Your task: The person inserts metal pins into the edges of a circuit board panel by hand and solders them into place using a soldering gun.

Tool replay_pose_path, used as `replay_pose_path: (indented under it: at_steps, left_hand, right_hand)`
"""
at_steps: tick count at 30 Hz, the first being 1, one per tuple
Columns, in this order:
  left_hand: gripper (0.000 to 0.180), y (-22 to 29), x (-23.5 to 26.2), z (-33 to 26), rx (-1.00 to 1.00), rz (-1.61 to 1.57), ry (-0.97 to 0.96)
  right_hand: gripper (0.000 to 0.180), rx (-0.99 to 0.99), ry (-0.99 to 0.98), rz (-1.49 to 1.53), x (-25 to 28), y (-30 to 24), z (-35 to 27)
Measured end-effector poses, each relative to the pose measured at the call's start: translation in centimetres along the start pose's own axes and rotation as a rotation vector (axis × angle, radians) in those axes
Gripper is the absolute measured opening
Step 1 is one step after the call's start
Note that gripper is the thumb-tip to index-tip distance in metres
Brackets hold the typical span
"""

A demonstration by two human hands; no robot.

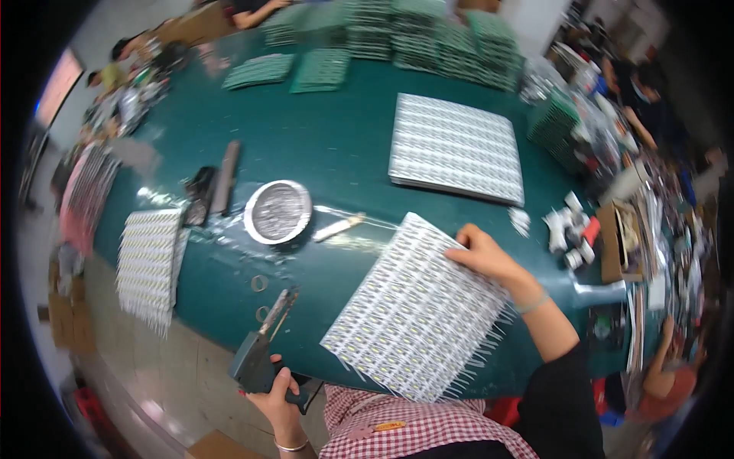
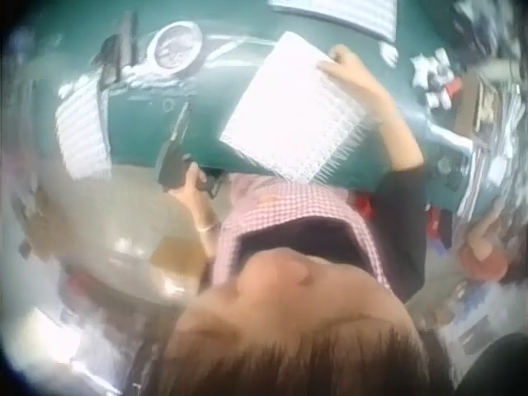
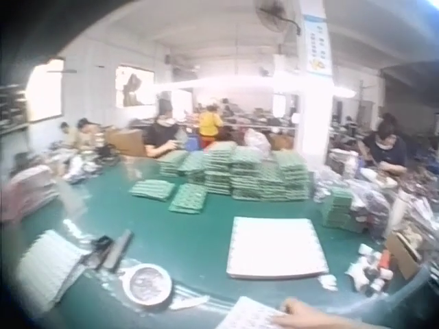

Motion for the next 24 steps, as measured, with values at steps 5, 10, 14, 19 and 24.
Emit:
replay_pose_path:
  at_steps: [5, 10, 14, 19, 24]
  left_hand:
    - [0.052, -0.1, 4.3, 1.8, -0.12, -0.151, 0.135]
    - [0.051, 1.0, 10.9, -4.1, -0.25, -0.19, 0.393]
    - [0.048, 0.6, 17.2, -10.0, -0.383, -0.192, 0.656]
    - [0.032, 2.2, 24.2, -17.9, -0.45, -0.159, 0.87]
    - [0.03, 3.6, 22.9, -23.5, -0.48, -0.015, 1.051]
  right_hand:
    - [0.025, 0.071, -0.204, 0.322, -0.1, -5.2, -1.1]
    - [0.03, 0.237, -0.29, 0.202, -1.5, -16.2, -1.5]
    - [0.029, 0.434, -0.37, 0.242, -7.0, -23.3, 5.4]
    - [0.02, 0.358, -0.331, 0.649, -21.7, -26.3, 15.4]
    - [0.022, 0.302, -0.371, 1.124, -37.2, -31.2, 20.4]
Point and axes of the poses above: each hand's wrist, its own z-axis towards the middle knuckle, its own x-axis out of the back of the hand, y = z × x, the point moved 10 cm from there along z, towards the middle knuckle, and after that the axes turned 15 degrees about -y, right-handed, at the moved point
